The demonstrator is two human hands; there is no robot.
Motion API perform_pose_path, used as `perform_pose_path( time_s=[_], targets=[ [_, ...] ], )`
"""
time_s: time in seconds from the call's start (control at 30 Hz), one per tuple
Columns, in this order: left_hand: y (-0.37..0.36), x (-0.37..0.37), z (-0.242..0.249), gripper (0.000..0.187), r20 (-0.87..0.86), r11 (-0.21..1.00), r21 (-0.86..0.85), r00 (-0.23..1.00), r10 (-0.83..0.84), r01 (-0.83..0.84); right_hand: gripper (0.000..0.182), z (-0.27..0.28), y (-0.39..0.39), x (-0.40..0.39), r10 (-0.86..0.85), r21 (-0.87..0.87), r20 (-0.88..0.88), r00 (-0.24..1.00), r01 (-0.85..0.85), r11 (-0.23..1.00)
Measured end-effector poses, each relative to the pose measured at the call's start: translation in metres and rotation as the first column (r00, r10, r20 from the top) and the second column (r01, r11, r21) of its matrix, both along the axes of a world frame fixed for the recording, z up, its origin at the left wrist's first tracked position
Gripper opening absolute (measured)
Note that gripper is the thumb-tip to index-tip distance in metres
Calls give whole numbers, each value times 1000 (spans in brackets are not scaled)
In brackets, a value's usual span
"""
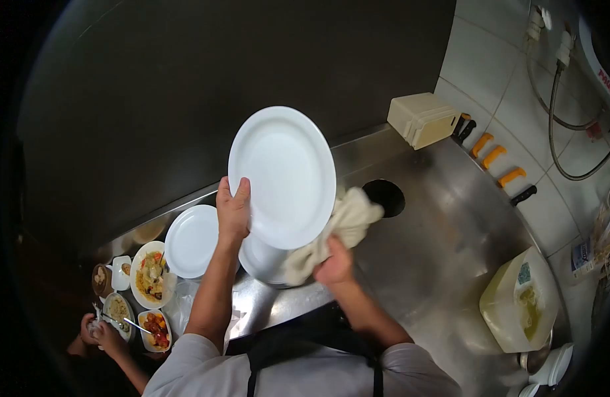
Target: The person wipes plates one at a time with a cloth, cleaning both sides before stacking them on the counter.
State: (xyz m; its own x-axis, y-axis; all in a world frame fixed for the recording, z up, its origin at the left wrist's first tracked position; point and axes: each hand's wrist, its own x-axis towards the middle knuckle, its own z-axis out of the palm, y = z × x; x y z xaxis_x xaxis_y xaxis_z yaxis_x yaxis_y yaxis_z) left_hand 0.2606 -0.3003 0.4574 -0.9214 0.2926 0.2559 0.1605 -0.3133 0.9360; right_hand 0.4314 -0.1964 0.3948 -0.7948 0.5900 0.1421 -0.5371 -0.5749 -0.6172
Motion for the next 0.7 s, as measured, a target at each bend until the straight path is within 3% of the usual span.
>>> perform_pose_path(
  time_s=[0.03, 0.1, 0.13, 0.17, 0.23, 0.33, 0.4, 0.43, 0.5, 0.57, 0.6, 0.63, 0.67, 0.7],
  targets=[
    [-3, 0, -1, 23, -10, 996, -53, 997, -79, 78, 65, 37, 9, 7, -24, 22, 11, 1000, 24, 999],
    [-5, 7, -3, 24, -12, 959, -149, 969, -246, 241, 60, 78, 46, 8, 198, -91, -161, 967, -214, 973],
    [1, 24, -6, 25, -16, 938, -227, 962, -272, 262, 58, 40, 60, -9, 254, 42, -98, 962, -251, 967],
    [8, 41, -4, 26, 77, 913, -70, 915, -396, 401, 57, 24, 63, -19, 239, 143, -39, 970, -232, 962],
    [21, 48, -12, 26, 74, 892, 168, 897, -436, 420, 56, 14, 55, -27, 125, 314, 60, 990, -138, 939],
    [12, 32, 5, 20, 88, 932, 249, 952, -294, 265, 54, 45, 14, -12, -164, 524, 150, 975, 62, 850],
    [-5, 19, 4, 21, 162, 911, 293, 925, -345, 288, 56, 71, 19, 2, -1, 230, 348, 938, -84, 970],
    [-19, 13, 4, 22, 195, 898, 307, 902, -384, 316, 58, 78, 39, 10, 116, 208, 290, 950, -181, 961],
    [-44, -2, -21, 11, 266, 653, 628, 672, -691, 423, 55, 88, 77, 32, 216, 440, 180, 960, -275, 855],
    [-40, 18, -5, 14, 393, 721, 669, 735, -552, 183, 54, 109, 91, 35, 201, 469, 317, 927, -337, 816],
    [-42, 10, -21, 17, 306, 619, 715, 652, -694, 324, 55, 103, 84, 30, 72, 342, 313, 947, -183, 922],
    [-47, -6, -51, 26, 205, 493, 746, 550, -810, 448, 59, 84, 91, 29, 126, 145, 211, 969, -158, 977],
    [-51, -14, -67, 36, 103, 351, 757, 430, -897, 551, 58, 80, 88, 29, 161, 109, 5, 987, -161, 981],
    [-42, -3, -60, 21, 237, 506, 681, 495, -836, 529, 57, 77, 83, 28, 184, 67, -201, 962, -174, 982]
  ],
)
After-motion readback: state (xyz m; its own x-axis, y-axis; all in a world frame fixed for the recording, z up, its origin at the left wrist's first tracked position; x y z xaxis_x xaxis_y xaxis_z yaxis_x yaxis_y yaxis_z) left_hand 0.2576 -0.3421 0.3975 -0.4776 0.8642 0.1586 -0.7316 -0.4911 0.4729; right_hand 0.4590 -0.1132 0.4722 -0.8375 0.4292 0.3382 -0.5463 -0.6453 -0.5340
